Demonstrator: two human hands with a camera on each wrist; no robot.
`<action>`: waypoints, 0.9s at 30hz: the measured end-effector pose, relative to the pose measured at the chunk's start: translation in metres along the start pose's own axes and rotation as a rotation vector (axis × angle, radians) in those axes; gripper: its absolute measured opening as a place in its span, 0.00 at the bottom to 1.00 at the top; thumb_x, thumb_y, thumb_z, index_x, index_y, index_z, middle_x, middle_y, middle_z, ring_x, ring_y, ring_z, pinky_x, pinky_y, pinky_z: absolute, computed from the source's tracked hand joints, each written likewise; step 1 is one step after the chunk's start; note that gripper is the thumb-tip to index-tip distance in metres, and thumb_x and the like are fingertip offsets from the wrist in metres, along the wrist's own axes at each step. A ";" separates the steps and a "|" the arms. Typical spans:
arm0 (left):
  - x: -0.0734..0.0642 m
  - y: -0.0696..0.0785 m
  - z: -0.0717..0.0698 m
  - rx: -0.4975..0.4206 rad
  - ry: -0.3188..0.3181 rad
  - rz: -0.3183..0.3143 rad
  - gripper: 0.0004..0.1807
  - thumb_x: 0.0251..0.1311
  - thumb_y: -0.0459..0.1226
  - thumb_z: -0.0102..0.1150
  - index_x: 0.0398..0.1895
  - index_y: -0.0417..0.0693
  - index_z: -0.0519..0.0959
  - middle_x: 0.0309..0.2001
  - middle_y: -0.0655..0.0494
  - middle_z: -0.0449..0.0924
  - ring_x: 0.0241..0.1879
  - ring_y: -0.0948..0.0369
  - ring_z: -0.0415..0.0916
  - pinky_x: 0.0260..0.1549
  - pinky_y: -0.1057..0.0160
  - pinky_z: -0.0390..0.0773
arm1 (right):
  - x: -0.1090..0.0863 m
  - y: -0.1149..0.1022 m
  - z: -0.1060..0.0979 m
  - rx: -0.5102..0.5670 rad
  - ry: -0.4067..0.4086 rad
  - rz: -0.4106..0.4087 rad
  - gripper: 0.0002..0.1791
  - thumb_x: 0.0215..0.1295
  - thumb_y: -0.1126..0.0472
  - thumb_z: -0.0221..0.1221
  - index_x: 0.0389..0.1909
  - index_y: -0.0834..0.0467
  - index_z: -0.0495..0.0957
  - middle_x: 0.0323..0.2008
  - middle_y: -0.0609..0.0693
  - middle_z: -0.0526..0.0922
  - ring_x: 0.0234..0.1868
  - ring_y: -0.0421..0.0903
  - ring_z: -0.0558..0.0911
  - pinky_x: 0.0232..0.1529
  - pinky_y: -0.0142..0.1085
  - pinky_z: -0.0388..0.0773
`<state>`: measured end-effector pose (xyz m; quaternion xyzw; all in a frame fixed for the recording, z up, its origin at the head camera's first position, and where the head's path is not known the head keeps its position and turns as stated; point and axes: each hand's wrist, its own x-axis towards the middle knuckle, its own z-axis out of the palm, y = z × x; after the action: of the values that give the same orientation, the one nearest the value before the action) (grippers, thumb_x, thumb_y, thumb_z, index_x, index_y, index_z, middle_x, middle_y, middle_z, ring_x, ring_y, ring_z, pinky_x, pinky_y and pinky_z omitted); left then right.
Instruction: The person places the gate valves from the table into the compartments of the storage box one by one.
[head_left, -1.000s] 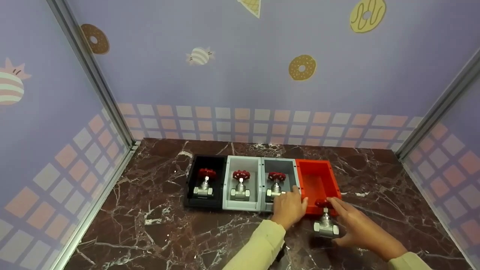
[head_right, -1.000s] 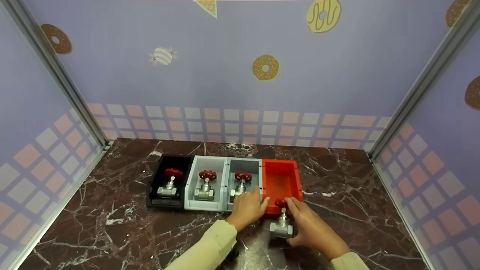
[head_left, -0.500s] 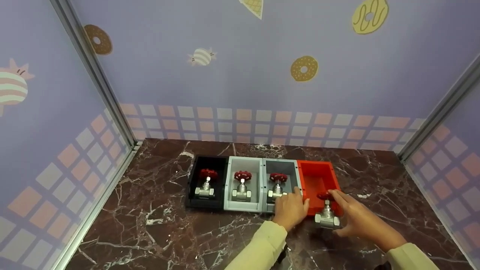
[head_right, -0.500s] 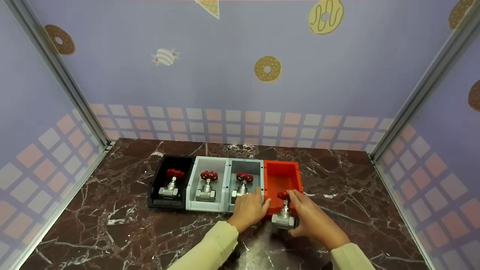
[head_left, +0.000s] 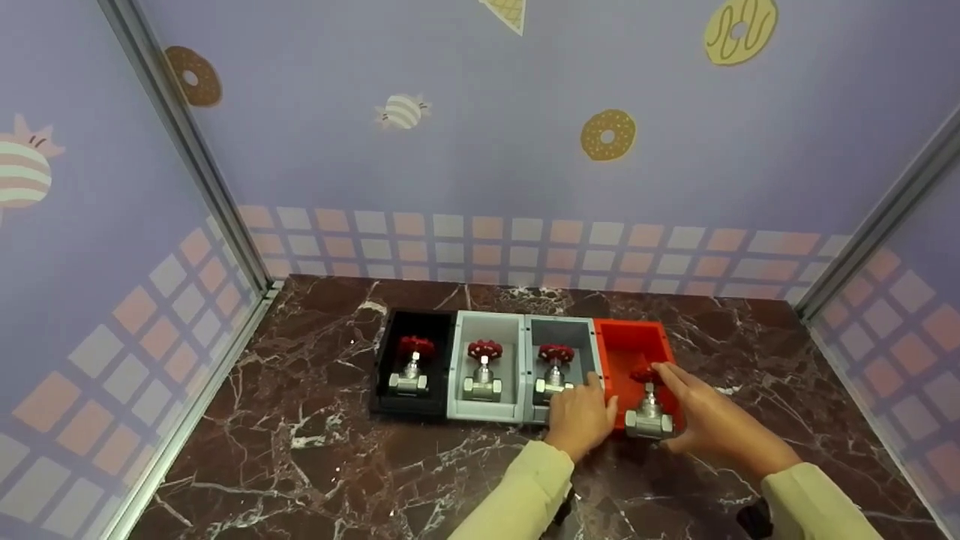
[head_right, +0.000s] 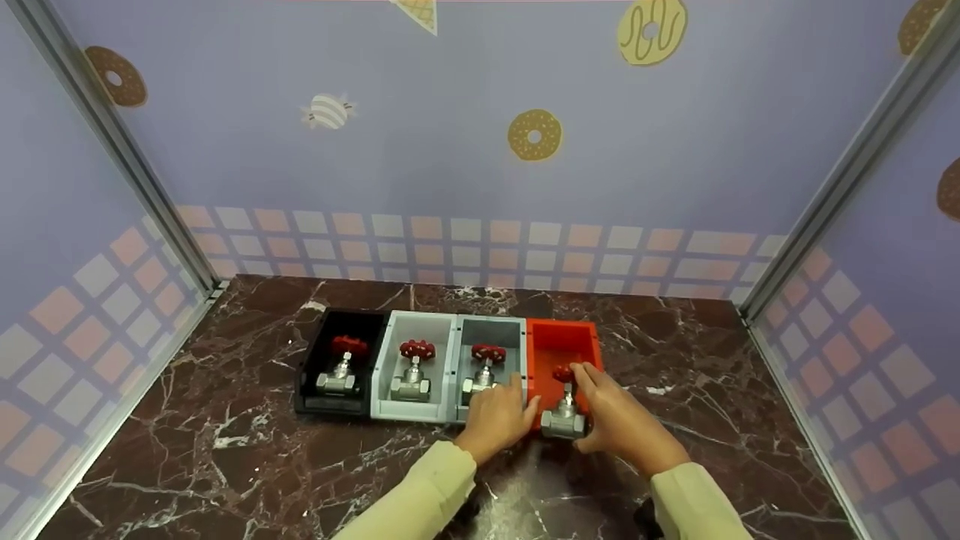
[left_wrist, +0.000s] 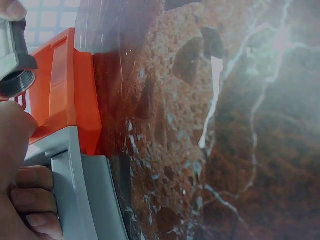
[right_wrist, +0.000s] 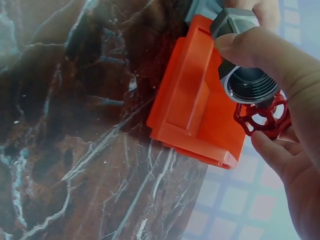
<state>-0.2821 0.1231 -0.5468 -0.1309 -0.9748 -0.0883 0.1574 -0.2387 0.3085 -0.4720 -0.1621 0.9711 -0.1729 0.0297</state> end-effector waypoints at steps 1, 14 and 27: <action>0.000 0.000 0.000 0.003 0.002 0.001 0.21 0.61 0.59 0.53 0.40 0.52 0.76 0.21 0.57 0.82 0.19 0.58 0.79 0.17 0.60 0.72 | 0.001 0.000 -0.001 0.011 -0.002 0.009 0.62 0.36 0.60 0.77 0.74 0.61 0.53 0.73 0.65 0.57 0.61 0.62 0.74 0.53 0.53 0.76; 0.002 0.000 0.000 0.019 -0.058 -0.011 0.24 0.63 0.60 0.49 0.44 0.51 0.77 0.23 0.56 0.83 0.21 0.58 0.80 0.20 0.59 0.73 | 0.014 0.006 -0.001 -0.011 0.020 -0.028 0.62 0.34 0.59 0.77 0.73 0.64 0.54 0.71 0.70 0.57 0.63 0.71 0.69 0.57 0.60 0.70; -0.001 0.001 0.000 0.025 0.004 0.005 0.21 0.62 0.59 0.51 0.38 0.52 0.75 0.17 0.57 0.80 0.16 0.58 0.77 0.15 0.60 0.70 | 0.031 0.014 0.001 -0.032 0.021 -0.072 0.59 0.34 0.61 0.77 0.69 0.69 0.57 0.67 0.72 0.62 0.61 0.68 0.73 0.57 0.57 0.71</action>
<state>-0.2814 0.1237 -0.5474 -0.1312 -0.9752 -0.0759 0.1611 -0.2719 0.3112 -0.4775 -0.1956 0.9675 -0.1601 0.0106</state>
